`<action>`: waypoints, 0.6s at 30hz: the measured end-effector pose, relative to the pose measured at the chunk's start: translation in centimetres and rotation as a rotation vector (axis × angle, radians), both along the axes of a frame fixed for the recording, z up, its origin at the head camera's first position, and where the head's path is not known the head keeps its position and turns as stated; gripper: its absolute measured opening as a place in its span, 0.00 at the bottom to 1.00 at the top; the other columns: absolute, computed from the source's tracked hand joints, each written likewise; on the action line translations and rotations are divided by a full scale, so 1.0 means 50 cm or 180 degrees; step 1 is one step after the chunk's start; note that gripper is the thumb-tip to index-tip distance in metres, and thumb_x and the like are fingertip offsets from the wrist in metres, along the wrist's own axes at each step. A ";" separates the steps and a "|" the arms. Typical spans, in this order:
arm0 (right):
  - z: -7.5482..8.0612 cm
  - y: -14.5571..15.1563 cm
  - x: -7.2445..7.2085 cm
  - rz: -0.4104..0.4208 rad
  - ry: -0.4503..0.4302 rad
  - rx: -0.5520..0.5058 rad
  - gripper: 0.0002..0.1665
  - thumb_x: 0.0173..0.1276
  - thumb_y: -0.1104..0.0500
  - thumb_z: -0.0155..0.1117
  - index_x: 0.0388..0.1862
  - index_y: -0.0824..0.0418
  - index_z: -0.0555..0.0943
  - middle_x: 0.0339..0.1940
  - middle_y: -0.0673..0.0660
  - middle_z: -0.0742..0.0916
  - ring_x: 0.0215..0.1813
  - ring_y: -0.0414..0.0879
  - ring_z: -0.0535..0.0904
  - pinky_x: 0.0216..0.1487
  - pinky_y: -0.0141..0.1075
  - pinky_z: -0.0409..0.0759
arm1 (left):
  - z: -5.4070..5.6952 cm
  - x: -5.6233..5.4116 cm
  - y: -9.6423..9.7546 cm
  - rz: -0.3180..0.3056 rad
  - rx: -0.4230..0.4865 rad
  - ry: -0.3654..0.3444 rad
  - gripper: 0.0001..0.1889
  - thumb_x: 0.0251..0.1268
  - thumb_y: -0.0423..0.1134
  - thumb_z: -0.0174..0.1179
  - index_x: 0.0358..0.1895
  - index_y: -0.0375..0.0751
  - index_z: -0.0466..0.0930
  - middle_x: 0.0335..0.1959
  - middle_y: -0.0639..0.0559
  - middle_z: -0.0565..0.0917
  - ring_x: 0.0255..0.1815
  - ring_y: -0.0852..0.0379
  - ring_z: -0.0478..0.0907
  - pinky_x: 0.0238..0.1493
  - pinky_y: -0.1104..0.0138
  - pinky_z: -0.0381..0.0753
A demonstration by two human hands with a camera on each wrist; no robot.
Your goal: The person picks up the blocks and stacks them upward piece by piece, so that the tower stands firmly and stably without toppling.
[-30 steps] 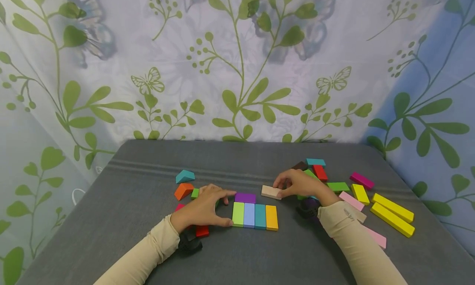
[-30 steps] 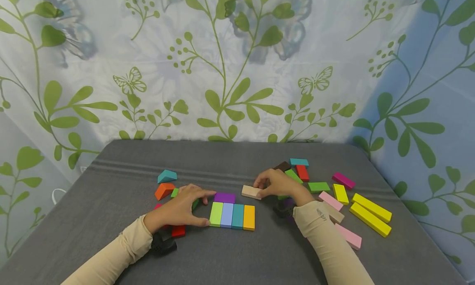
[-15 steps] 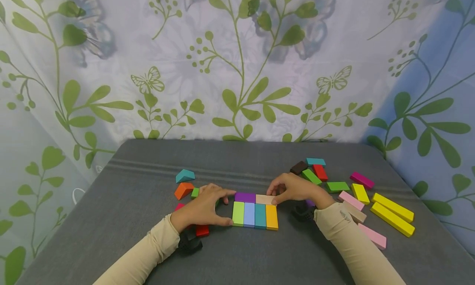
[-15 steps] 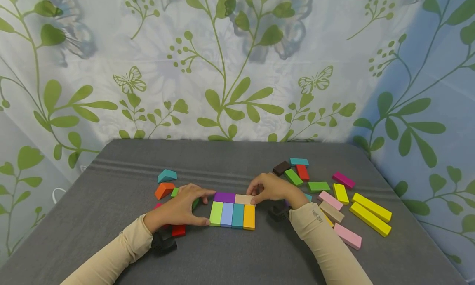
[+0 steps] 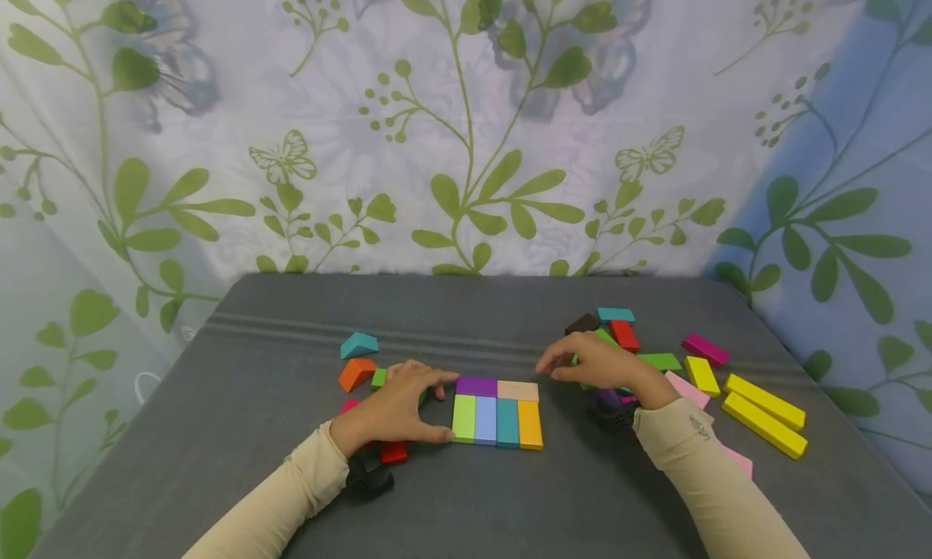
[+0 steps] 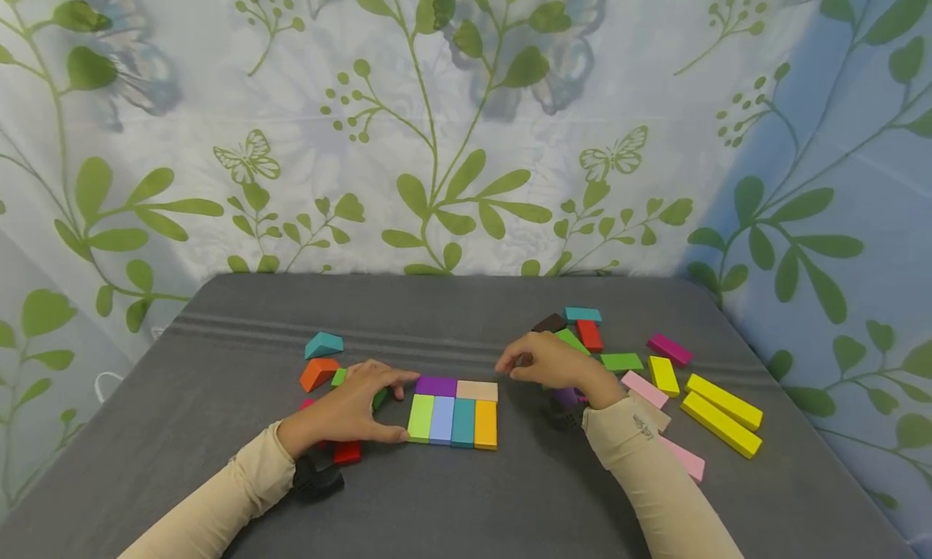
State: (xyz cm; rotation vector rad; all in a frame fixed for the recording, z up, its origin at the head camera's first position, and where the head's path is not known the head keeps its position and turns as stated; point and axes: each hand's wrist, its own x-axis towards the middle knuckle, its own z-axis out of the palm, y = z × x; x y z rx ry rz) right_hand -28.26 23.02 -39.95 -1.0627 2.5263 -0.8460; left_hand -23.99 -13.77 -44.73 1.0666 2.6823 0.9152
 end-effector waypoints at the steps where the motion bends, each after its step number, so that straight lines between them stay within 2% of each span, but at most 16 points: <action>1: 0.003 0.013 0.004 -0.0039 0.0081 0.0011 0.10 0.76 0.71 0.67 0.51 0.65 0.91 0.48 0.57 0.93 0.42 0.43 0.85 0.44 0.36 0.85 | -0.001 -0.001 0.000 -0.0001 0.0004 0.0006 0.41 0.59 0.54 0.79 0.73 0.39 0.79 0.43 0.62 0.79 0.61 0.46 0.71 0.65 0.38 0.60; 3: 0.007 0.038 0.014 -0.0101 0.0204 0.0050 0.14 0.75 0.75 0.63 0.49 0.64 0.91 0.47 0.56 0.92 0.42 0.44 0.85 0.42 0.37 0.84 | -0.003 -0.002 0.001 -0.0011 0.0010 0.0010 0.41 0.59 0.54 0.80 0.73 0.39 0.79 0.43 0.62 0.79 0.61 0.46 0.72 0.65 0.37 0.60; 9: -0.001 0.095 0.041 -0.0069 0.0375 0.0310 0.29 0.62 0.85 0.59 0.46 0.59 0.94 0.46 0.51 0.87 0.47 0.48 0.83 0.50 0.42 0.86 | -0.003 0.000 -0.004 -0.0022 0.0030 -0.0038 0.41 0.60 0.55 0.79 0.73 0.40 0.79 0.44 0.63 0.80 0.61 0.46 0.72 0.64 0.38 0.61; 15: -0.007 0.112 0.060 -0.0108 0.0407 0.0469 0.27 0.59 0.84 0.63 0.47 0.60 0.93 0.45 0.51 0.85 0.46 0.47 0.82 0.51 0.42 0.86 | -0.001 -0.002 -0.003 -0.0023 0.0018 -0.0016 0.40 0.60 0.55 0.79 0.73 0.39 0.79 0.44 0.63 0.80 0.61 0.45 0.73 0.63 0.38 0.62; 18: -0.005 0.112 0.064 -0.0119 0.0466 0.0513 0.24 0.60 0.83 0.66 0.47 0.62 0.92 0.43 0.50 0.86 0.43 0.45 0.81 0.46 0.40 0.86 | 0.001 -0.002 0.000 -0.0035 0.0020 0.0006 0.40 0.60 0.55 0.79 0.72 0.39 0.79 0.44 0.63 0.80 0.62 0.45 0.73 0.63 0.39 0.62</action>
